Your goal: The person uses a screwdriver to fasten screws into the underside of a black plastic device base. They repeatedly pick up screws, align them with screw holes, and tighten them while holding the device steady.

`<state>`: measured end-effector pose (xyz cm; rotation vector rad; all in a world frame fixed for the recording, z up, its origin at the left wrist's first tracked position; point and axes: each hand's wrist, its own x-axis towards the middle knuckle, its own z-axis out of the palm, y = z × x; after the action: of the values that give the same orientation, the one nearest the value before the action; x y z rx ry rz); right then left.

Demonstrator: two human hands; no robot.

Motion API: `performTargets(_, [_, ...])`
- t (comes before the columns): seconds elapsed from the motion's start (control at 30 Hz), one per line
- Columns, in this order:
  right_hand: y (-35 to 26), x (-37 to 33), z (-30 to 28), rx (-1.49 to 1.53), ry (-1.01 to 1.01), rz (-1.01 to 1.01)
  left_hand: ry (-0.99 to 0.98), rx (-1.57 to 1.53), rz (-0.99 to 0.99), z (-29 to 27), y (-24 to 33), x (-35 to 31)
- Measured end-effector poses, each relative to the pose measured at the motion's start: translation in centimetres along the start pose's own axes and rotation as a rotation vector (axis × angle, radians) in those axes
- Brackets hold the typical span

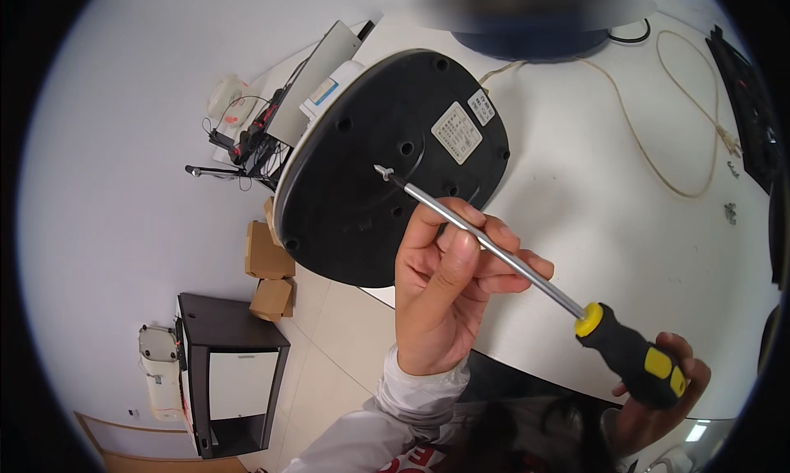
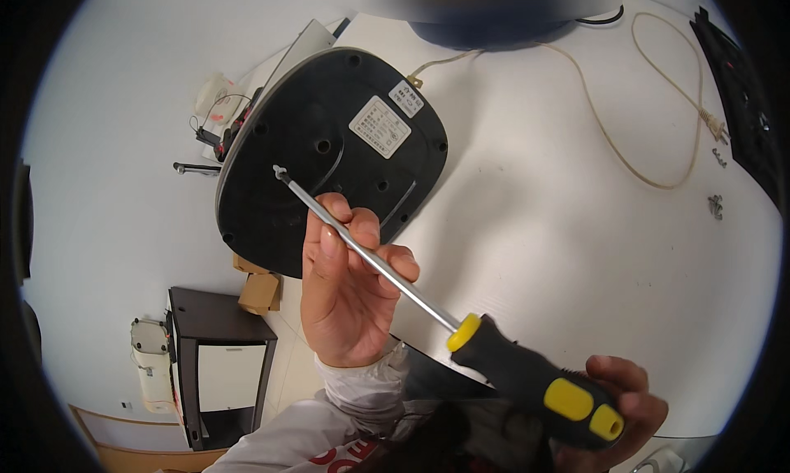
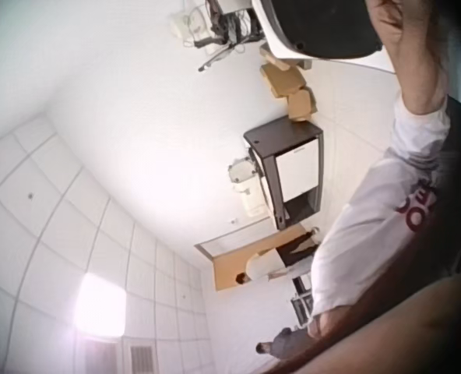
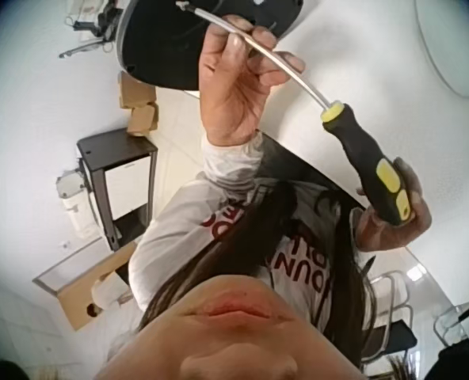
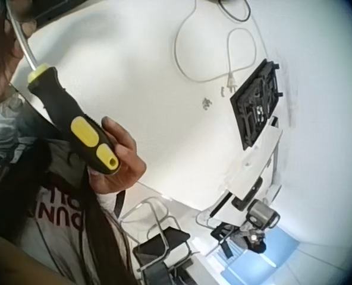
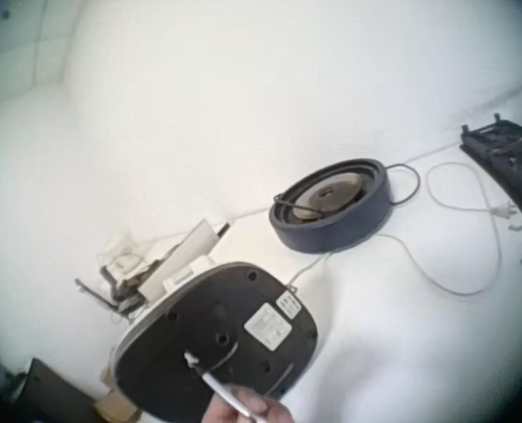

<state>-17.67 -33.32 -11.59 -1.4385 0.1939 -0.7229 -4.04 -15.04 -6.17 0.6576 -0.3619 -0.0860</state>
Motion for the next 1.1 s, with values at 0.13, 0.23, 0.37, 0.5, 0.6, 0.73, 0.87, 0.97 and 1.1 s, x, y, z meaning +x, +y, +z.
performTargets(0.13, [0.8,0.5,1.5,0.223,-0.258,-0.384,0.051,-0.012,0.02,0.5,0.4,0.0])
performTargets(0.23, [-1.9,1.4,1.2,0.668,-0.576,-0.164,0.166,0.657,0.066,1.0,1.3,-0.8])
performTargets(0.37, [0.9,0.8,4.3,-0.088,0.083,-0.703,0.184,1.192,0.194,1.0,2.4,-1.7])
performTargets(0.5, [-1.0,2.5,5.8,0.292,-0.114,-0.601,0.333,1.56,0.916,0.4,5.5,-2.5])
performTargets(0.6, [-1.7,2.3,3.4,0.687,-0.413,-0.128,0.421,1.855,1.1,-0.8,6.6,0.1])
performTargets(0.73, [-1.3,2.7,0.8,1.101,-0.733,0.4,0.349,2.093,0.979,-1.0,7.5,2.8])
performTargets(0.87, [-0.4,3.5,1.0,1.196,-0.835,0.453,0.365,2.182,0.786,-1.4,8.1,3.6])
performTargets(0.97, [-0.7,2.9,1.9,1.252,-0.746,0.49,0.376,2.102,0.744,-1.8,8.3,3.8])
performTargets(1.1, [-0.8,2.5,2.7,1.243,-0.701,0.475,0.381,2.032,0.75,-2.2,8.4,3.9])
